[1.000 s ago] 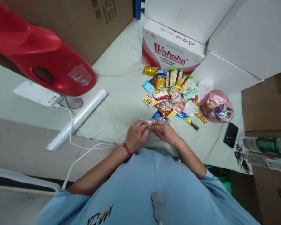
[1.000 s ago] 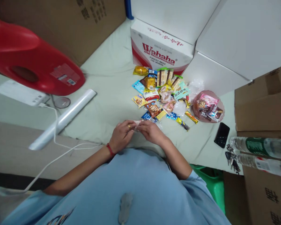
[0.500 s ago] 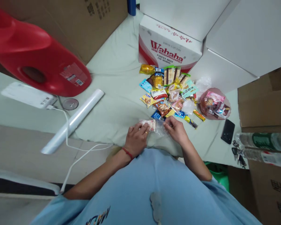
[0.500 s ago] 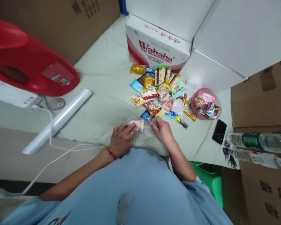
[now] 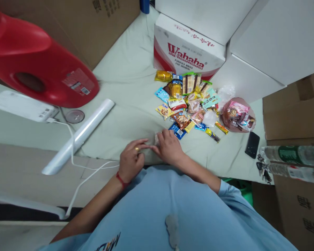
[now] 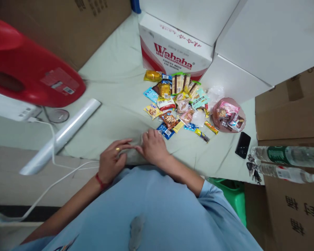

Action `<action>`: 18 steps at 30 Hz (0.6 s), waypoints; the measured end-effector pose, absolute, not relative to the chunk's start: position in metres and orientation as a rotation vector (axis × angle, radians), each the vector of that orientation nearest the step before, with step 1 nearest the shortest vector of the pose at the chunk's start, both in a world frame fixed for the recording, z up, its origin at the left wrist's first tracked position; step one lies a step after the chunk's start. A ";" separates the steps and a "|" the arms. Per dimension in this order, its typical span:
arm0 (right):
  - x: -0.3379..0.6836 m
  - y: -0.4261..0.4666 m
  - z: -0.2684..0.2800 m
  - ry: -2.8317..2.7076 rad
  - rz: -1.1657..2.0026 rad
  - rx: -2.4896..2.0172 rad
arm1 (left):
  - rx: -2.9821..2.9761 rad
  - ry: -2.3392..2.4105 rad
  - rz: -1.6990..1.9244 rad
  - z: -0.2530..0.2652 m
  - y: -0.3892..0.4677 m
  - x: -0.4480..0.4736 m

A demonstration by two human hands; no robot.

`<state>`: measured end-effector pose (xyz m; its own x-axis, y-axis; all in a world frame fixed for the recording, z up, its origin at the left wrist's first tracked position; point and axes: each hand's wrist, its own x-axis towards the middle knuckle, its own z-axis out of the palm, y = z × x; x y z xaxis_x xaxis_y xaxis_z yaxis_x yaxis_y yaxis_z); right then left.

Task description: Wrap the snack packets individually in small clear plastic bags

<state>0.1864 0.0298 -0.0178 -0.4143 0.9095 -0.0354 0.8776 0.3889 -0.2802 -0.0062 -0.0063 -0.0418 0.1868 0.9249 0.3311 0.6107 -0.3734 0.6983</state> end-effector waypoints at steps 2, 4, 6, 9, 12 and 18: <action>0.179 0.025 -0.021 -2.541 0.325 -1.665 | 1.946 1.565 1.091 -0.038 -0.008 -0.016; 0.174 0.027 -0.022 -2.546 0.316 -1.727 | 1.897 1.617 1.105 -0.035 -0.008 -0.016; 0.174 0.032 -0.017 -2.516 0.340 -1.789 | 1.881 1.610 1.117 -0.033 -0.006 -0.009; 0.192 0.037 0.004 -2.401 0.456 -1.763 | 1.808 1.555 1.122 -0.032 -0.003 0.007; 0.222 0.034 0.022 -2.207 0.797 -1.543 | 1.601 1.390 1.054 -0.031 0.002 0.024; 0.264 0.005 0.007 -1.792 1.168 -1.282 | 1.547 1.182 0.679 -0.024 0.015 0.058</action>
